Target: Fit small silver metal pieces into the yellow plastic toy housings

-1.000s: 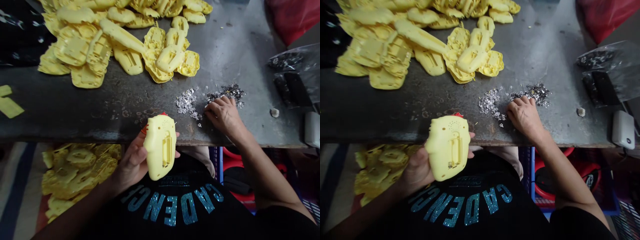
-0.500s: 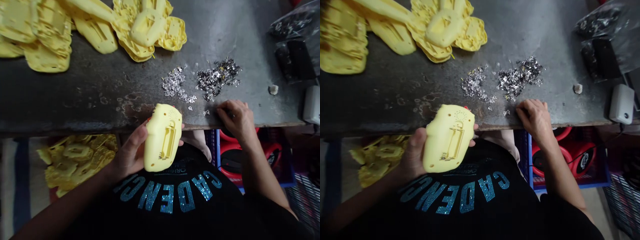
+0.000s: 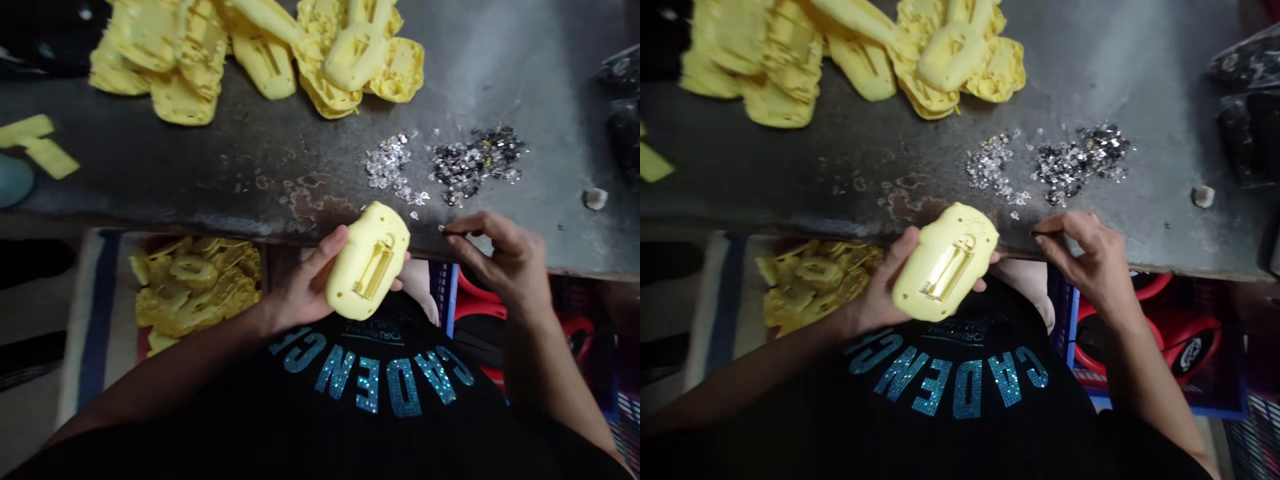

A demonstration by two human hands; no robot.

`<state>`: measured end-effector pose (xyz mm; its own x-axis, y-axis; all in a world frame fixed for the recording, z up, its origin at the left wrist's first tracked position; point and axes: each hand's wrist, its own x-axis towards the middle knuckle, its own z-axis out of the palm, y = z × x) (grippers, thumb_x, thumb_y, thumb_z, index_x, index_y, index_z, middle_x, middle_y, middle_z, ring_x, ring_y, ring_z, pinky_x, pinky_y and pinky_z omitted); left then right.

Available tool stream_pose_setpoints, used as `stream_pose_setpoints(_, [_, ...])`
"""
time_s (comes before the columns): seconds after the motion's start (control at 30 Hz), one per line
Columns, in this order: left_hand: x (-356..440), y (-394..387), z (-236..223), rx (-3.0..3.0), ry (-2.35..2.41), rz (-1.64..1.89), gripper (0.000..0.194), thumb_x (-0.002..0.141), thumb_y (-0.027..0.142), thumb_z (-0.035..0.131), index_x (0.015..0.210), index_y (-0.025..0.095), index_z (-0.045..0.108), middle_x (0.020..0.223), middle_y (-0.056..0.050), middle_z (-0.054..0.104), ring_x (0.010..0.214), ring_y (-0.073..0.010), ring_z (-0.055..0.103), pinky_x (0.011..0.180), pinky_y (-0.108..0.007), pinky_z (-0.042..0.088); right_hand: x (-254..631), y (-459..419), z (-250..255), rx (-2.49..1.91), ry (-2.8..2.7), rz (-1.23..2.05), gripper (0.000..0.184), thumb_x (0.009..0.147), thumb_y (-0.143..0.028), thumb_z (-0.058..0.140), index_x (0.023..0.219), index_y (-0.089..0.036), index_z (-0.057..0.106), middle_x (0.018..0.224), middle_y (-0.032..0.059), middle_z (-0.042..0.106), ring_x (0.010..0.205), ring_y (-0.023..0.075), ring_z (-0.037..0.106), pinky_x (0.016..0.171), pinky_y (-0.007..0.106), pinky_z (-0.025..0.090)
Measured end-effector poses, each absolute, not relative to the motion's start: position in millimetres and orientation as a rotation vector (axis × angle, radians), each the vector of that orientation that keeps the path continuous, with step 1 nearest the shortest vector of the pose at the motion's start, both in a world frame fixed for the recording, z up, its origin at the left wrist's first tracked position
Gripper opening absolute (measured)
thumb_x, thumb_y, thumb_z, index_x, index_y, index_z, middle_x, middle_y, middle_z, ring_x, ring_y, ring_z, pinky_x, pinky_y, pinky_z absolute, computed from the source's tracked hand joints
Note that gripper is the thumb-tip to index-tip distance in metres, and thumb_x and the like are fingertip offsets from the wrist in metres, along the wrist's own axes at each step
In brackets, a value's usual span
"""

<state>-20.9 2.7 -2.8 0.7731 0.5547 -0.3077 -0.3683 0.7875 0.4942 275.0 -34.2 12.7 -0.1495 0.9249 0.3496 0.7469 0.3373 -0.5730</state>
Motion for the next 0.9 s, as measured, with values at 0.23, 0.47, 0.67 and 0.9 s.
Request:
stream_pose_setpoints(0.23, [-20,2,3,0.382,0.561,0.468,0.075,0.096,0.067,0.079,0.148,0.013,0.071,0.119,-0.016,0.087,0.091,-0.0288,0.083,0.081,-0.036,0.065,233,-31,50,-1.104,-2.059,0.477,0.031,0.095,-0.007,0.083,0.117,-0.027,0.076,0.103,0.0017,0.082,0.089,0.0204,0.078,0.08,0.036,0.062])
stream_pose_setpoints(0.47, [-20,-1,-1,0.314,0.467,0.514,0.066,0.095,0.066,0.082,0.139,0.018,0.077,0.138,-0.015,0.081,0.136,-0.0358,0.072,0.116,-0.044,0.061,220,-25,65,-1.042,-2.317,0.339,0.029,0.098,-0.005,0.08,0.122,-0.02,0.073,0.109,0.0068,0.08,0.093,0.02,0.075,0.083,0.037,0.062])
stream_pose_setpoints(0.67, [-19,-4,0,0.297,0.511,0.522,0.059,0.1,0.059,0.079,0.147,0.023,0.073,0.144,-0.011,0.079,0.143,-0.034,0.069,0.122,-0.045,0.057,215,-25,73,-1.044,-2.404,0.196,0.025,0.1,-0.006,0.079,0.119,-0.019,0.071,0.107,0.006,0.08,0.088,0.0182,0.073,0.078,0.036,0.061])
stream_pose_setpoints(0.9, [-17,-8,0,0.348,0.437,0.514,0.063,0.1,0.066,0.078,0.142,0.019,0.075,0.141,-0.015,0.08,0.147,-0.0384,0.066,0.117,-0.048,0.061,213,-28,79,-1.038,-2.534,0.124,0.021,0.104,-0.013,0.076,0.122,-0.023,0.072,0.105,0.0068,0.08,0.088,0.0225,0.072,0.077,0.039,0.061])
